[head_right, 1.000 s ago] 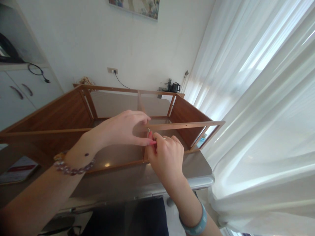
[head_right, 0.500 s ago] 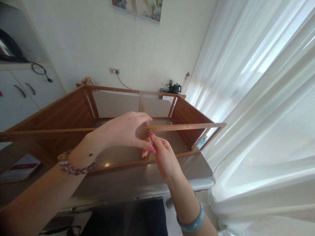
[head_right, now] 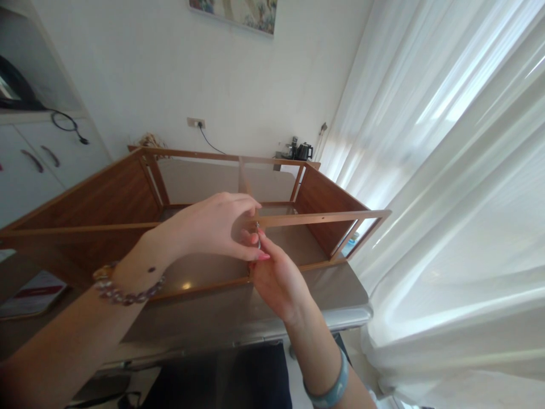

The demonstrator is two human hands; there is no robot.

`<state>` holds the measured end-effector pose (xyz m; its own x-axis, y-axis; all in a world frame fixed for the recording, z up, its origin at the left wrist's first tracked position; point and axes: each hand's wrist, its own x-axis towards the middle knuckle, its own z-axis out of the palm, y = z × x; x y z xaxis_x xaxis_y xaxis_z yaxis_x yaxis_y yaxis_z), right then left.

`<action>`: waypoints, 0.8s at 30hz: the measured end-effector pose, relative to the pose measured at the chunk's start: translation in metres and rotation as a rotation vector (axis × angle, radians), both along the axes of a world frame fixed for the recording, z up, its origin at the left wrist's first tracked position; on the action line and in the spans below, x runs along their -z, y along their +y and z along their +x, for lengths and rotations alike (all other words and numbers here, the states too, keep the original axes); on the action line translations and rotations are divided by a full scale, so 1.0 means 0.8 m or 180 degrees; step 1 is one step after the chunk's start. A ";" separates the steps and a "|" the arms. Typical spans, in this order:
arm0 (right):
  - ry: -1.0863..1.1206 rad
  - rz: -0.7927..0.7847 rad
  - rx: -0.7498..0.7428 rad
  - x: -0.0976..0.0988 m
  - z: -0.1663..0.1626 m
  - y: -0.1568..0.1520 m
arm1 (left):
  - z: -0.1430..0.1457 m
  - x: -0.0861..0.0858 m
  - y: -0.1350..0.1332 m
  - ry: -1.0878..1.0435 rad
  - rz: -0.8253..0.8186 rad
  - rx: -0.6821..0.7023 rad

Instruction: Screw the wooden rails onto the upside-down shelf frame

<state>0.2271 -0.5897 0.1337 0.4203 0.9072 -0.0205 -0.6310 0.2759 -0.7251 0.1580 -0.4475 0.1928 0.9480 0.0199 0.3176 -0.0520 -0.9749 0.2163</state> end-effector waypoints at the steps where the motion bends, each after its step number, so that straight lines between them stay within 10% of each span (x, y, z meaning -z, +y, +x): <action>1: -0.0104 0.0001 0.0029 0.001 0.001 0.000 | 0.000 0.000 0.000 -0.0015 0.0002 -0.0001; 9: -0.2051 -0.0652 0.0747 0.009 0.018 -0.022 | -0.001 0.001 -0.004 -0.0085 0.0025 0.0005; 14: -0.3296 -0.0926 0.0334 -0.004 0.029 -0.045 | -0.003 0.001 -0.002 -0.0014 -0.0009 0.0016; 18: -0.5469 -0.1257 0.1653 -0.001 0.037 -0.051 | -0.001 0.001 0.000 -0.0038 -0.0037 -0.0021; 24: -0.7805 0.0140 0.2408 0.002 0.048 -0.042 | -0.001 0.002 0.001 -0.0041 0.0028 0.0033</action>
<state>0.2654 -0.6232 0.1317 -0.2235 0.6713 0.7067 0.9486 -0.0169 0.3160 0.1576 -0.4469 0.1910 0.9440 0.0073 0.3300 -0.0648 -0.9762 0.2068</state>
